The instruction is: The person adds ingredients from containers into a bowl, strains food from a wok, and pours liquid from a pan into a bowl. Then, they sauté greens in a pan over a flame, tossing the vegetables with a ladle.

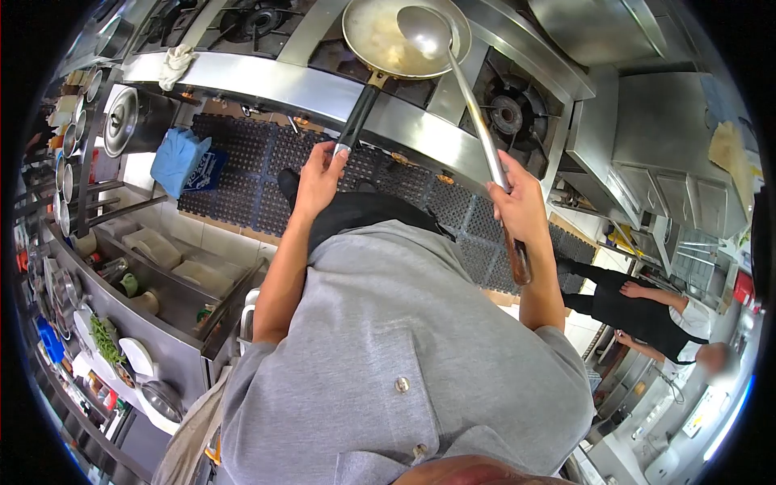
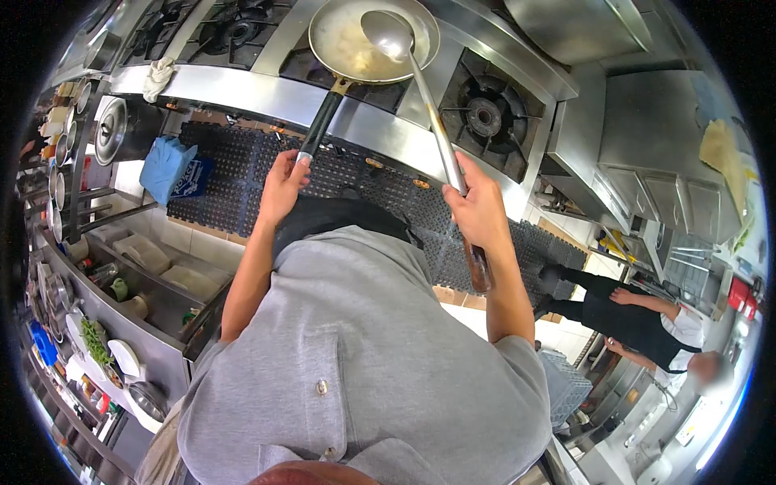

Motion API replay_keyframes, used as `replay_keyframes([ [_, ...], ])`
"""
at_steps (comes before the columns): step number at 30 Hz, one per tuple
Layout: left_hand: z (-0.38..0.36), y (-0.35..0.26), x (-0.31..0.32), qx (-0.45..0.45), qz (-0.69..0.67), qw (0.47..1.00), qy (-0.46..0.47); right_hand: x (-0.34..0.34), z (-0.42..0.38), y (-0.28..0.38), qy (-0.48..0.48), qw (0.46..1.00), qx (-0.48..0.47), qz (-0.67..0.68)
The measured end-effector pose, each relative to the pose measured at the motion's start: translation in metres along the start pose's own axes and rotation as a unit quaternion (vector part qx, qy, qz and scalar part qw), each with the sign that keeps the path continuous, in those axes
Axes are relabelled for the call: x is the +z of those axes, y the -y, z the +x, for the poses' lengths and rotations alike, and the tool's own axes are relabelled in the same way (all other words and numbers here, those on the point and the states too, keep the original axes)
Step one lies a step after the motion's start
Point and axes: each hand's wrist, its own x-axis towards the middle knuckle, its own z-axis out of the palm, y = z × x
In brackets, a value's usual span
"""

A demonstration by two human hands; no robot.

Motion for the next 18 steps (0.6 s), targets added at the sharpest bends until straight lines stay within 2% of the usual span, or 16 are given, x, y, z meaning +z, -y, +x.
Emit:
replay_keyframes([
  [7, 0.002, 0.002, 0.003, 0.02, -0.044, 0.999, -0.023, 0.008, 0.013, -0.018, 0.014, 1.0, -0.014, -0.019],
  [9, 0.001, 0.0, 0.001, 0.007, -0.031, 0.999, -0.007, 0.011, 0.018, -0.017, 0.052, 0.993, 0.049, 0.091],
  [10, 0.0, -0.001, 0.0, -0.007, -0.018, 1.0, 0.007, 0.011, 0.02, -0.015, 0.053, 0.993, 0.049, 0.092],
  [12, 0.001, 0.003, -0.001, -0.005, -0.02, 1.0, 0.008, 0.01, 0.025, -0.011, 0.086, 0.967, 0.103, 0.216],
  [13, 0.001, 0.003, -0.001, -0.003, -0.023, 1.0, 0.011, 0.008, 0.027, -0.011, 0.088, 0.967, 0.102, 0.217],
  [15, 0.0, 0.001, -0.004, -0.004, -0.011, 1.0, 0.008, 0.002, 0.031, -0.014, 0.134, 0.92, 0.098, 0.356],
  [18, -0.002, -0.002, -0.005, -0.002, -0.002, 1.0, 0.006, 0.0, 0.029, -0.014, 0.139, 0.906, 0.087, 0.39],
])
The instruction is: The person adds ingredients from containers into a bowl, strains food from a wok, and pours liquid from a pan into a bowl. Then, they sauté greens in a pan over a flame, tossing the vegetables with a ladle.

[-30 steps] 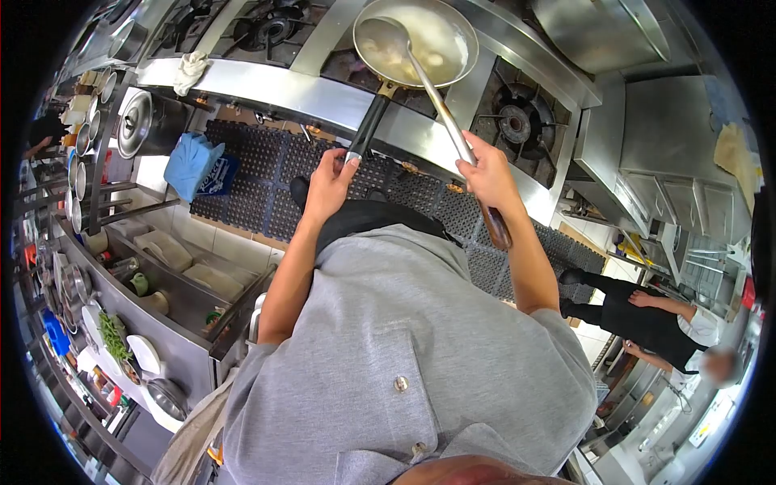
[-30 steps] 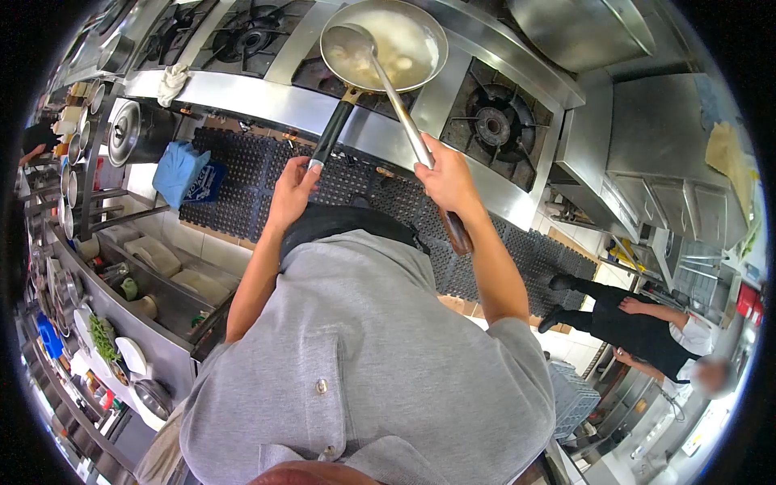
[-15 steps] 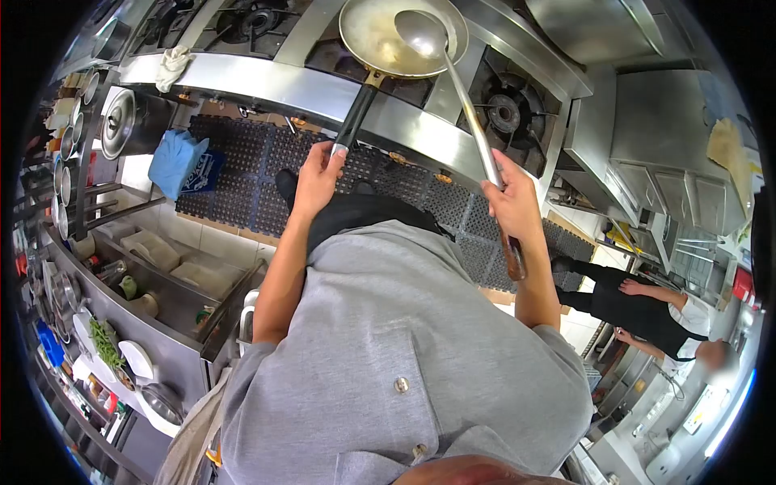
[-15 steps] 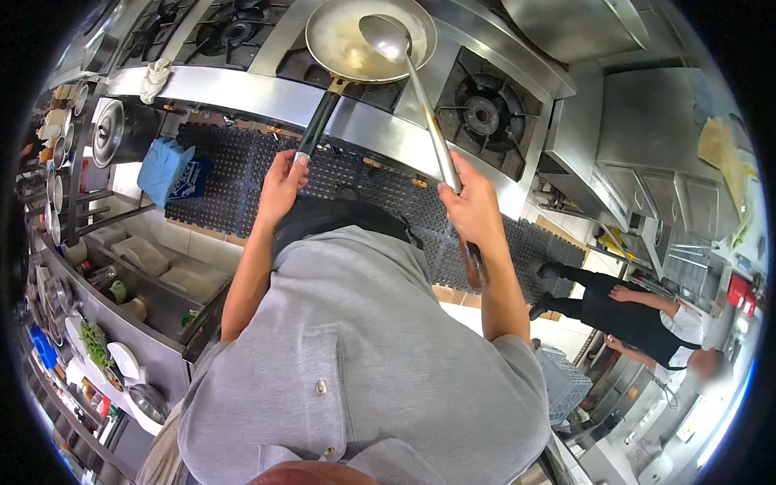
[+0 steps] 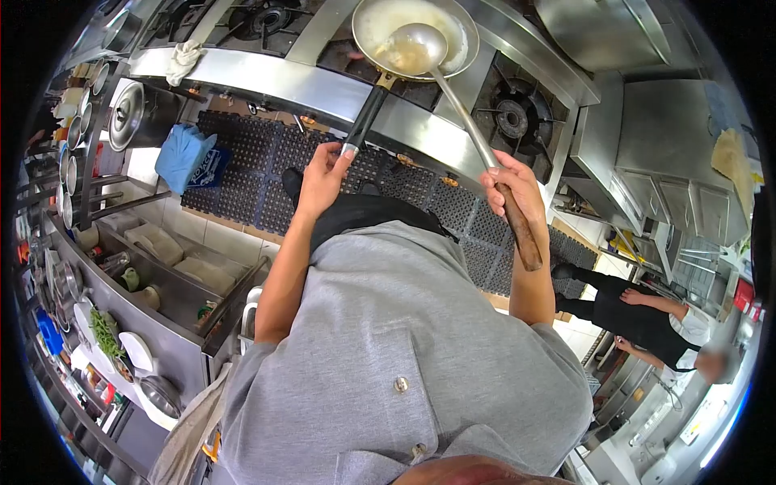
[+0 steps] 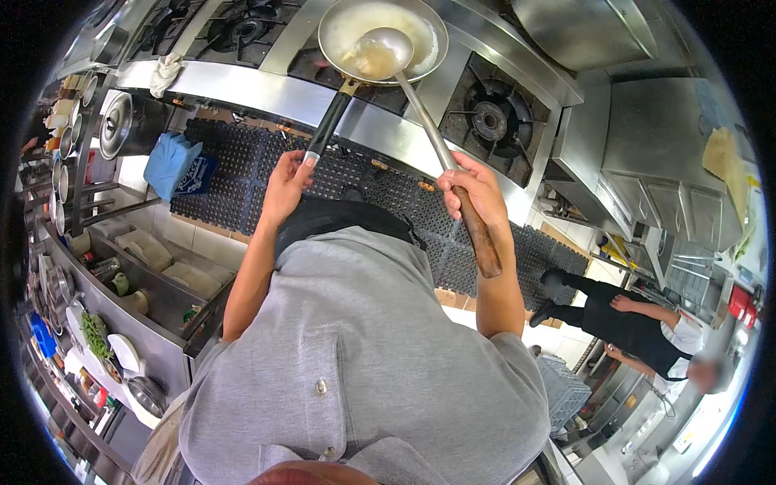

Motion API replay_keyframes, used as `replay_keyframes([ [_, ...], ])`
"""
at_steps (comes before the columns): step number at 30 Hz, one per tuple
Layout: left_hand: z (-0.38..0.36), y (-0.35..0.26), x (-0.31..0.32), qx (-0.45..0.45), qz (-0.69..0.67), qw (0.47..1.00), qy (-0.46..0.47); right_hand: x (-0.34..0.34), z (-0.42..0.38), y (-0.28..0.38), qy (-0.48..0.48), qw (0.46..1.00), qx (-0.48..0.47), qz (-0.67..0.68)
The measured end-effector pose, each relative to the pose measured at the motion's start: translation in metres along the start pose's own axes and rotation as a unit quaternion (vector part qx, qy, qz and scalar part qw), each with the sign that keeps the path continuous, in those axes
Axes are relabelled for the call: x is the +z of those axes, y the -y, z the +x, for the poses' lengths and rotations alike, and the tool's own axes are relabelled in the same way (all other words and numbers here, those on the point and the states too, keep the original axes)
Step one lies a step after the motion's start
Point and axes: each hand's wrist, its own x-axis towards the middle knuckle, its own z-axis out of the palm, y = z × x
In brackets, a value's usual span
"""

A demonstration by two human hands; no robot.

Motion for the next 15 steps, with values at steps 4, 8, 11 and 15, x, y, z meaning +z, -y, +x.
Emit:
replay_keyframes([
  [4, -0.002, 0.0, -0.001, 0.007, -0.005, 1.0, 0.0, -0.001, -0.005, 0.004, 0.001, 0.999, -0.012, -0.033],
  [8, -0.002, -0.001, -0.001, 0.011, -0.003, 1.0, -0.004, 0.005, -0.012, 0.007, -0.017, 0.997, -0.016, -0.073],
  [11, -0.001, -0.002, -0.002, 0.013, 0.009, 1.0, -0.008, 0.012, -0.017, 0.005, -0.053, 0.992, -0.017, -0.117],
  [15, 0.009, -0.007, -0.005, 0.089, 0.026, 0.993, -0.075, 0.019, -0.019, 0.003, -0.061, 0.985, -0.005, -0.164],
])
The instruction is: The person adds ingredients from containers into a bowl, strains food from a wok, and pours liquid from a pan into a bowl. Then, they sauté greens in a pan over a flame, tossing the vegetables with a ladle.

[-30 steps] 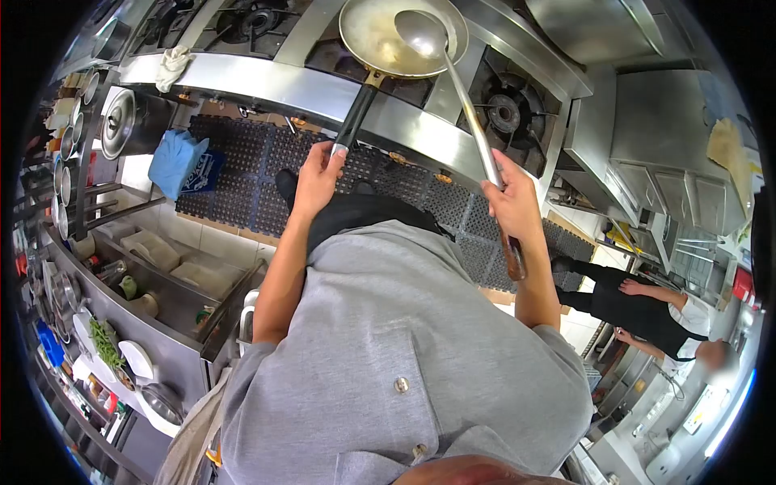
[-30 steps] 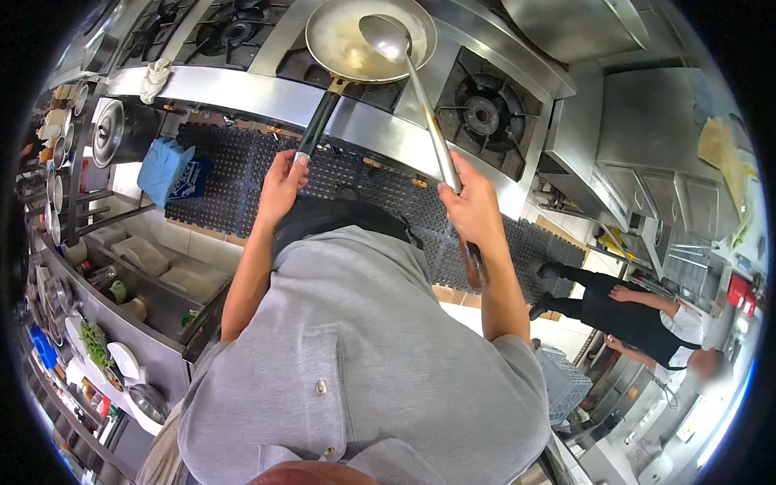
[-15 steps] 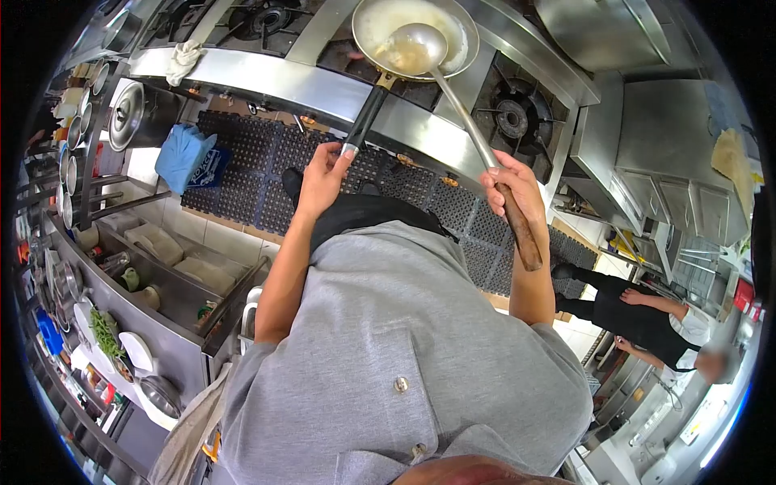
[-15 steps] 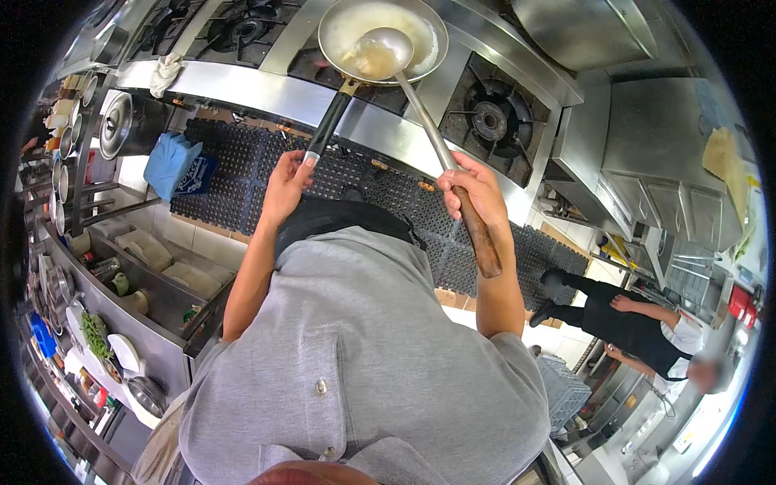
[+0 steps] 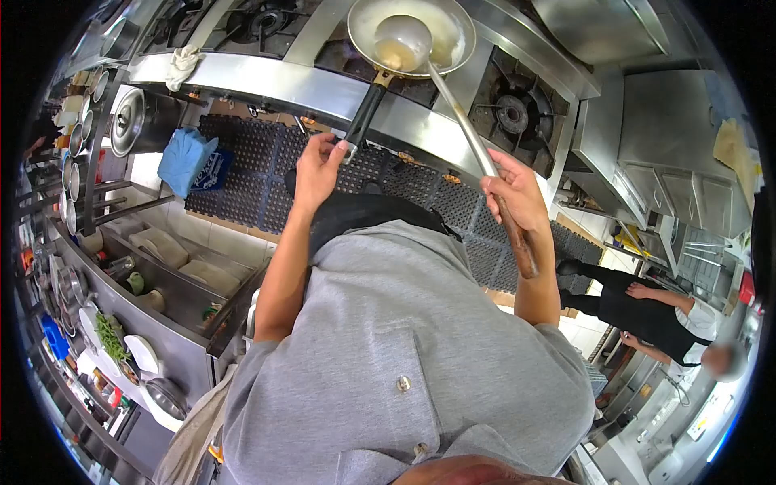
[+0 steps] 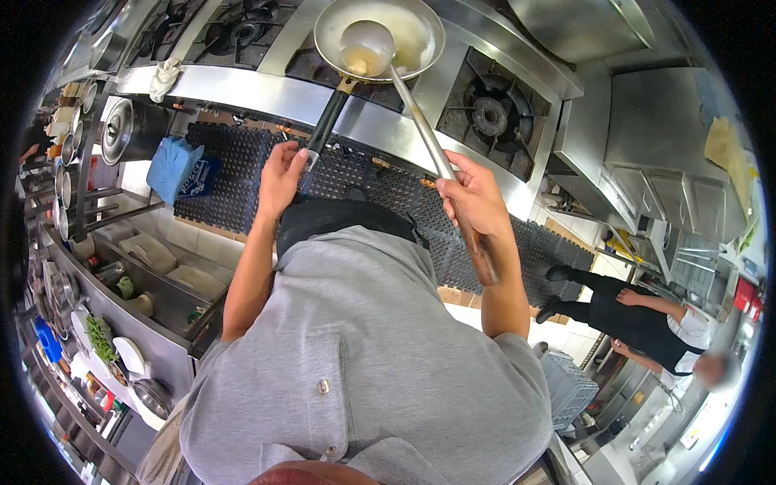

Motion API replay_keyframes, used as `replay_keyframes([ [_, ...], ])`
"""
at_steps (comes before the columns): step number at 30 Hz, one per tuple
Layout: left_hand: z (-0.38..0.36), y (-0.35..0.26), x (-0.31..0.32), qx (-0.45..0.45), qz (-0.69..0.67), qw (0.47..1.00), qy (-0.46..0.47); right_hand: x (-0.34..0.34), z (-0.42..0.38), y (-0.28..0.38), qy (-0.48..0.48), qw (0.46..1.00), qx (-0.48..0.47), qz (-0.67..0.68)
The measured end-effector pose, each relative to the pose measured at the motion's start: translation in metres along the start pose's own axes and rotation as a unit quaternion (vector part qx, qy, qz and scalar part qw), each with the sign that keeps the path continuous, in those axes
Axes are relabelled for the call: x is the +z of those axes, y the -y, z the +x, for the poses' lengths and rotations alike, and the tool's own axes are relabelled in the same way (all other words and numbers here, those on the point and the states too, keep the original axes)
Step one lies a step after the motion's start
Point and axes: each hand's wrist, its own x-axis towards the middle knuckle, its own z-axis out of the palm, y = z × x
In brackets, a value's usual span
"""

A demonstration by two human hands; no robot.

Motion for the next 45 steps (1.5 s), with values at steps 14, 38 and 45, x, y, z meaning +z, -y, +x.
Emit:
replay_keyframes([
  [14, 0.102, -0.075, 0.017, 0.225, 0.209, 0.95, -0.062, 0.02, -0.022, -0.024, -0.048, 0.949, -0.143, -0.277],
  [38, 0.185, -0.055, 0.085, 0.095, 0.394, 0.91, -0.089, 0.028, -0.034, -0.012, -0.035, 0.956, -0.097, -0.273],
  [45, 0.143, -0.053, 0.061, 0.131, 0.305, 0.937, -0.108, 0.023, -0.021, -0.026, -0.082, 0.952, -0.135, -0.262],
])
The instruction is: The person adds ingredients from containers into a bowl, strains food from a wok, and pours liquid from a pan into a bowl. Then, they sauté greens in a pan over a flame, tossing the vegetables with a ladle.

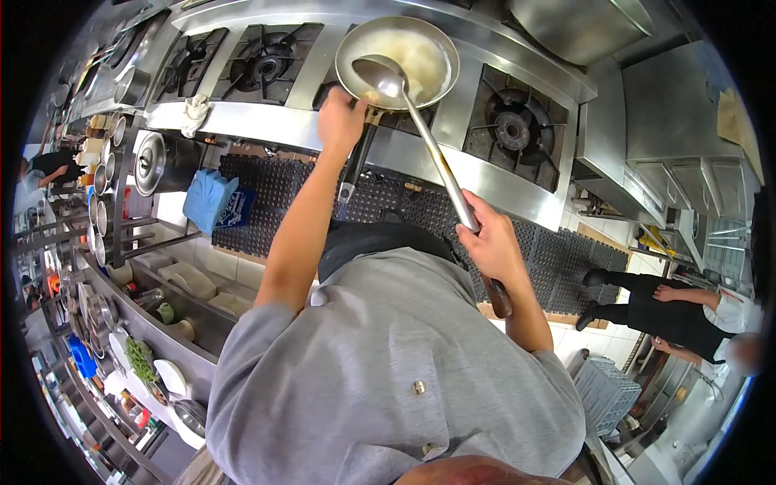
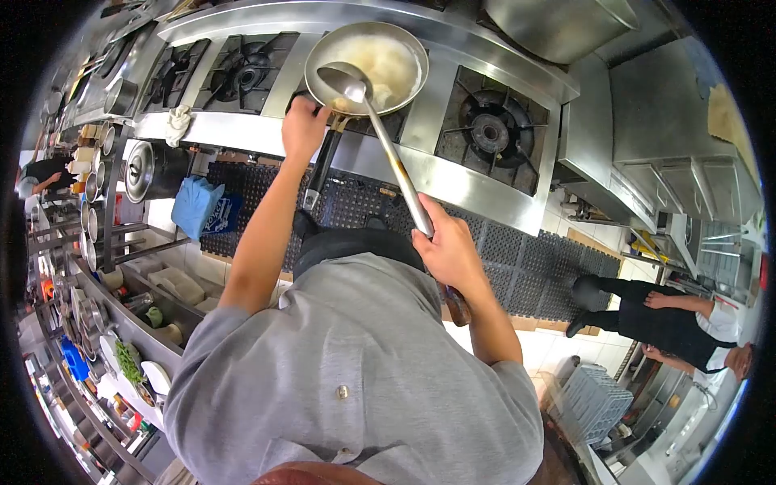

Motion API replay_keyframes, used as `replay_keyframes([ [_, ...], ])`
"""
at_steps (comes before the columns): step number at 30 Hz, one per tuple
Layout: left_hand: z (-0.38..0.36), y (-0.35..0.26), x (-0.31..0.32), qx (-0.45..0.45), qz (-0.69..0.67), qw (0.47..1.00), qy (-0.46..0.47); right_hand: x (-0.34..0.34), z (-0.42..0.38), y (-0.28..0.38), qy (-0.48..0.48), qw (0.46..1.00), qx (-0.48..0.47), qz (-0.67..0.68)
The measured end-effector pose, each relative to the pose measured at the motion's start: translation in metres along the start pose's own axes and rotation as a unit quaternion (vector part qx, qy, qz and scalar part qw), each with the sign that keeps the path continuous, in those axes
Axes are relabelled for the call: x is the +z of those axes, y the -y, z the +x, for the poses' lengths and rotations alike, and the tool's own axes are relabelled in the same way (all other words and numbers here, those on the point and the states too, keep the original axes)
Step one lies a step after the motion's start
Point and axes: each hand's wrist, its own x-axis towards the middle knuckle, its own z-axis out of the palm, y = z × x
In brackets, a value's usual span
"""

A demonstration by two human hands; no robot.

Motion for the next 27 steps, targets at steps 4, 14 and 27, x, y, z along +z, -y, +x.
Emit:
replay_keyframes([
  [4, -0.047, 0.027, -0.018, -0.199, -0.141, 0.953, 0.18, 0.003, 0.01, -0.011, -0.052, 0.998, -0.006, -0.031],
  [14, -0.083, 0.007, -0.028, -0.236, -0.471, 0.757, 0.386, -0.008, 0.079, -0.024, -0.11, 0.988, -0.009, -0.105],
  [27, -0.121, 0.028, -0.07, -0.254, -0.511, 0.757, 0.318, 0.015, 0.133, -0.018, 0.068, 0.995, -0.021, 0.076],
])
